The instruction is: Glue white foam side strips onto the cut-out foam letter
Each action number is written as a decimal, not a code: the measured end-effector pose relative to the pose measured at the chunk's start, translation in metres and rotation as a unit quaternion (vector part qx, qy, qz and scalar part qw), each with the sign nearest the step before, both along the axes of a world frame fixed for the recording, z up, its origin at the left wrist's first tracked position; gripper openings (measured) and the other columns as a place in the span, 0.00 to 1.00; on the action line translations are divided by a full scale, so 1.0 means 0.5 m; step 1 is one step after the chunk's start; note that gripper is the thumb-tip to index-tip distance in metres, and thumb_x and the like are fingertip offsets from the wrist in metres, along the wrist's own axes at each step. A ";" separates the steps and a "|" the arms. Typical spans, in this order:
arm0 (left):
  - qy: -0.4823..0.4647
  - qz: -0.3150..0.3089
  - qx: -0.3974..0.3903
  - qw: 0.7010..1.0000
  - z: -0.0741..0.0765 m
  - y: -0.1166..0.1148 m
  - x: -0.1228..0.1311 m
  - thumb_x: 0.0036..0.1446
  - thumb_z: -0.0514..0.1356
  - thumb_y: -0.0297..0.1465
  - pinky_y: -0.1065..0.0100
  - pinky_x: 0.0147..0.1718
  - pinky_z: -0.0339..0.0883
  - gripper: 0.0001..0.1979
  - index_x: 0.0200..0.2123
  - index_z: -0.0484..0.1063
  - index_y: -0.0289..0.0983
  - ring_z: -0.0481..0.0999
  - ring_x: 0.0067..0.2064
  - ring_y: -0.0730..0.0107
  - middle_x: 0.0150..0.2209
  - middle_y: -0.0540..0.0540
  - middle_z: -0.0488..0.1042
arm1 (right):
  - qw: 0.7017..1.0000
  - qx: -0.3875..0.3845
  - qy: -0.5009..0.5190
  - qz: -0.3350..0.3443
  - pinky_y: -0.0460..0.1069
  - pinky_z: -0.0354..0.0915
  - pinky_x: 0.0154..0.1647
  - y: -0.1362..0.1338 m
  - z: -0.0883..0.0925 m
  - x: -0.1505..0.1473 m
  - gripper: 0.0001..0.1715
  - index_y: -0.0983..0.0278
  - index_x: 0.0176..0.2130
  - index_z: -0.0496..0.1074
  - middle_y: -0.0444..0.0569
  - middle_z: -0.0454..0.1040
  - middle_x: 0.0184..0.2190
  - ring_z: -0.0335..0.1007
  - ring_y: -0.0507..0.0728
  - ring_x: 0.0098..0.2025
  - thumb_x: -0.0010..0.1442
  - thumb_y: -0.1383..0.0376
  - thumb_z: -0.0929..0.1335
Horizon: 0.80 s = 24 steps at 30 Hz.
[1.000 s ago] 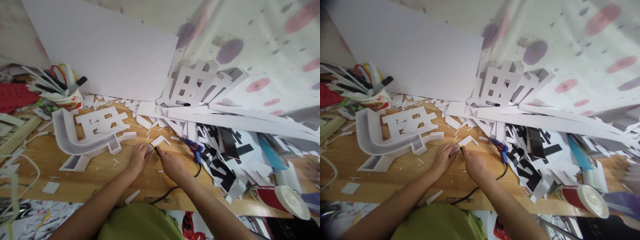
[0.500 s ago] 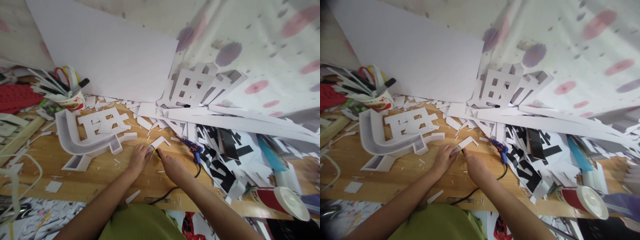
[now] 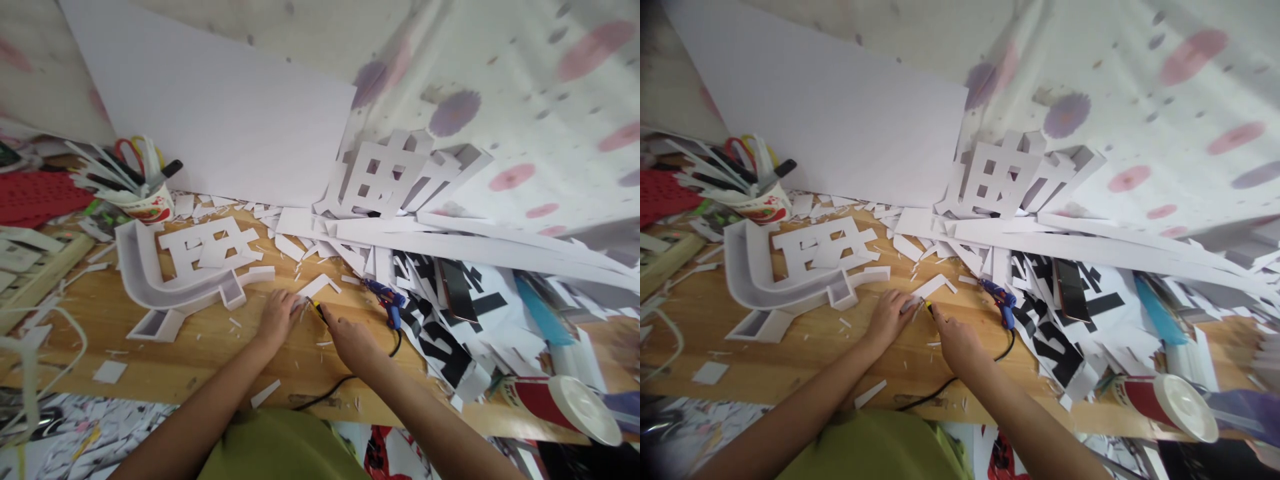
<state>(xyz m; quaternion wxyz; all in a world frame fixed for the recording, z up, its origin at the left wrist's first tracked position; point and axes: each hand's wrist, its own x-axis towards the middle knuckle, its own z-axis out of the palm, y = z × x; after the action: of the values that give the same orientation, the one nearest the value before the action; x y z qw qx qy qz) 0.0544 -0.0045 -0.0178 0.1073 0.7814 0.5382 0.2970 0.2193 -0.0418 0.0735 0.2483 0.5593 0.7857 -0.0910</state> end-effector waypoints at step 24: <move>-0.177 0.039 0.104 0.978 0.064 0.002 -0.018 0.53 0.58 0.32 0.63 0.41 0.67 0.07 0.37 0.66 0.39 0.73 0.39 0.66 0.35 0.45 0.74 | 0.875 0.215 0.396 -0.175 0.52 0.61 0.43 0.018 -0.079 0.034 0.21 0.62 0.50 0.68 0.52 0.69 0.38 0.64 0.58 0.41 0.60 0.56 0.62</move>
<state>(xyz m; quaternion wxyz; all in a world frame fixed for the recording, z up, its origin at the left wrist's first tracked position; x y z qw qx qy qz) 0.0456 -0.0035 0.0142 0.1076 0.7017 0.5069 0.4889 0.2364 -0.0329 0.0339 -0.2301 0.6443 0.7079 -0.1757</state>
